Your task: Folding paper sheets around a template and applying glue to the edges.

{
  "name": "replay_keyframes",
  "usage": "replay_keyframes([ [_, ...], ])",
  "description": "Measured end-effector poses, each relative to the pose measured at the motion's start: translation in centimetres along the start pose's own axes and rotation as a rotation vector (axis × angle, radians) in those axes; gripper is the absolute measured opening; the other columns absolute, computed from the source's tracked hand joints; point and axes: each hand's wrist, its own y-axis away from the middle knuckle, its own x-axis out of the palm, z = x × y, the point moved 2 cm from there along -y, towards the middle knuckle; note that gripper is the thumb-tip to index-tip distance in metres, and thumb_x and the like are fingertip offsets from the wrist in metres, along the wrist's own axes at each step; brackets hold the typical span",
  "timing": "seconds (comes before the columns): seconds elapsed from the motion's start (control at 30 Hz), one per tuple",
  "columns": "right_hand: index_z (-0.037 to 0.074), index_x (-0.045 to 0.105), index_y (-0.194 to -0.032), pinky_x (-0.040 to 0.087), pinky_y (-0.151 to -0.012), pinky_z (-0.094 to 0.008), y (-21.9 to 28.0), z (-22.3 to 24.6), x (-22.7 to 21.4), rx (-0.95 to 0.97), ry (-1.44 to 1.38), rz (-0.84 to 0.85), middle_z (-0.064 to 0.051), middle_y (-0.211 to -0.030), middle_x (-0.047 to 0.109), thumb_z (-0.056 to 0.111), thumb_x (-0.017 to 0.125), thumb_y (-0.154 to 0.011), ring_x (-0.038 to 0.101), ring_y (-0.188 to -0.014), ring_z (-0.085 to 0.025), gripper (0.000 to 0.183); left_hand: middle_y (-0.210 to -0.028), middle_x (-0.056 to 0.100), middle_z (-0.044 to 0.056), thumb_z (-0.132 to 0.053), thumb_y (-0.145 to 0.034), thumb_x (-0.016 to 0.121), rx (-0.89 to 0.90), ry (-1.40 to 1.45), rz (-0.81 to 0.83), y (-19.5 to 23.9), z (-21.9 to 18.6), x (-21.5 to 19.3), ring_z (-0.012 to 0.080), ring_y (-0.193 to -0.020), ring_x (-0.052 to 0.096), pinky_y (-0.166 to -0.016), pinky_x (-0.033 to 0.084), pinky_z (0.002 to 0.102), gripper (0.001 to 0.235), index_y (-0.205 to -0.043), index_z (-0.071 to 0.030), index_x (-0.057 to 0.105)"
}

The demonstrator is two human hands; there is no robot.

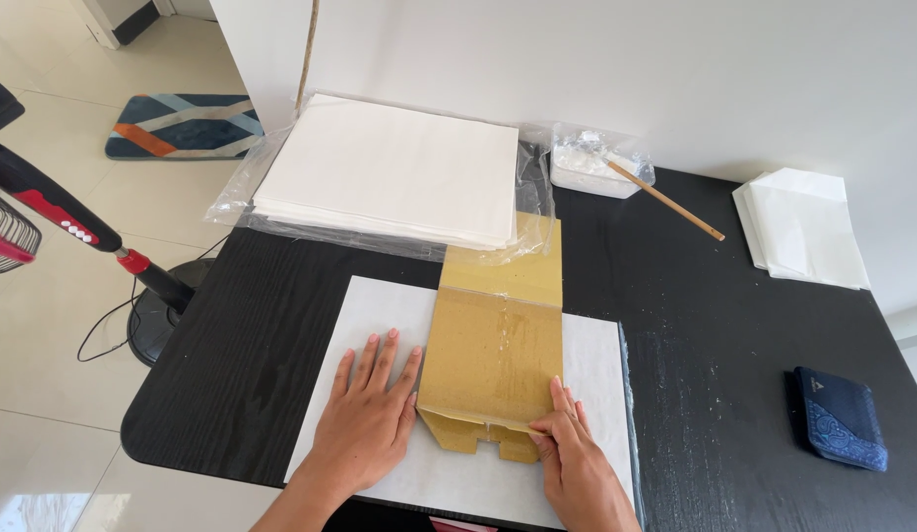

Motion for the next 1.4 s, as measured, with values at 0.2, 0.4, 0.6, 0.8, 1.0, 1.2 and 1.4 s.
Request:
replay_keyframes([
  [0.2,0.009,0.057,-0.099,0.024,-0.126,-0.042,0.1,-0.4,0.3,0.01,0.03,0.003,-0.025,-0.165,0.028,0.015,0.046,-0.104,0.024,-0.156,-0.036,0.014,-0.173,0.014,0.01,-0.046,-0.105,0.026,0.002,-0.028,-0.013,0.1,0.0,0.3,0.0269,-0.159,0.012,-0.128,0.009,0.045,0.062,-0.163,-0.024,0.022],
  [0.4,-0.002,0.014,-0.16,0.016,-0.13,-0.044,0.1,-0.6,0.4,-0.009,0.024,0.001,-0.002,-0.103,0.066,0.014,0.044,-0.103,0.029,-0.155,-0.032,0.066,-0.172,0.016,0.01,-0.045,-0.106,0.026,0.005,-0.011,0.011,0.1,0.1,0.2,0.0266,-0.159,0.013,-0.128,0.01,0.045,0.061,-0.163,-0.021,0.023],
  [0.6,-0.002,0.015,-0.16,0.017,-0.129,-0.044,0.1,-0.9,0.8,-0.011,0.052,0.0,-0.001,-0.104,0.067,0.016,0.043,-0.104,0.028,-0.155,-0.033,0.065,-0.173,0.016,0.008,-0.044,-0.106,0.024,0.006,-0.049,0.024,0.2,0.2,0.4,0.0249,-0.16,0.012,-0.129,0.009,0.044,0.064,-0.162,-0.013,0.02],
  [0.8,0.0,0.011,-0.161,0.015,-0.13,-0.045,0.1,-1.3,0.8,0.002,0.031,0.013,-0.002,-0.103,0.067,0.015,0.043,-0.104,0.027,-0.156,-0.033,0.067,-0.172,0.016,0.008,-0.044,-0.106,0.024,0.005,-0.042,0.014,0.2,0.1,0.7,0.0253,-0.16,0.013,-0.129,0.009,0.044,0.064,-0.162,-0.013,0.02],
  [1.0,-0.002,0.014,-0.16,0.016,-0.13,-0.043,0.1,-1.1,0.8,-0.001,0.038,-0.001,-0.001,-0.102,0.066,0.015,0.044,-0.104,0.028,-0.156,-0.031,0.066,-0.171,0.019,0.009,-0.042,-0.105,0.027,-0.004,0.012,0.052,0.1,0.0,0.7,0.026,-0.159,0.015,-0.127,0.011,0.045,0.064,-0.162,-0.013,0.023],
  [1.2,-0.003,0.014,-0.16,0.017,-0.129,-0.045,0.1,-0.8,0.5,-0.031,0.041,-0.009,-0.001,-0.1,0.066,0.015,0.045,-0.104,0.028,-0.156,-0.033,0.066,-0.172,0.016,0.009,-0.044,-0.105,0.026,-0.003,0.001,0.026,0.1,-0.1,0.9,0.0257,-0.16,0.013,-0.128,0.01,0.045,0.064,-0.161,-0.013,0.022],
  [1.4,-0.001,0.014,-0.16,0.016,-0.13,-0.044,-0.1,-0.6,0.4,0.017,0.036,0.011,-0.001,-0.102,0.066,0.016,0.044,-0.104,0.026,-0.157,-0.031,0.066,-0.173,0.016,0.008,-0.044,-0.105,0.025,-0.006,-0.022,0.021,0.0,-0.2,0.9,0.0252,-0.16,0.012,-0.129,0.01,0.044,0.064,-0.162,-0.014,0.021],
])
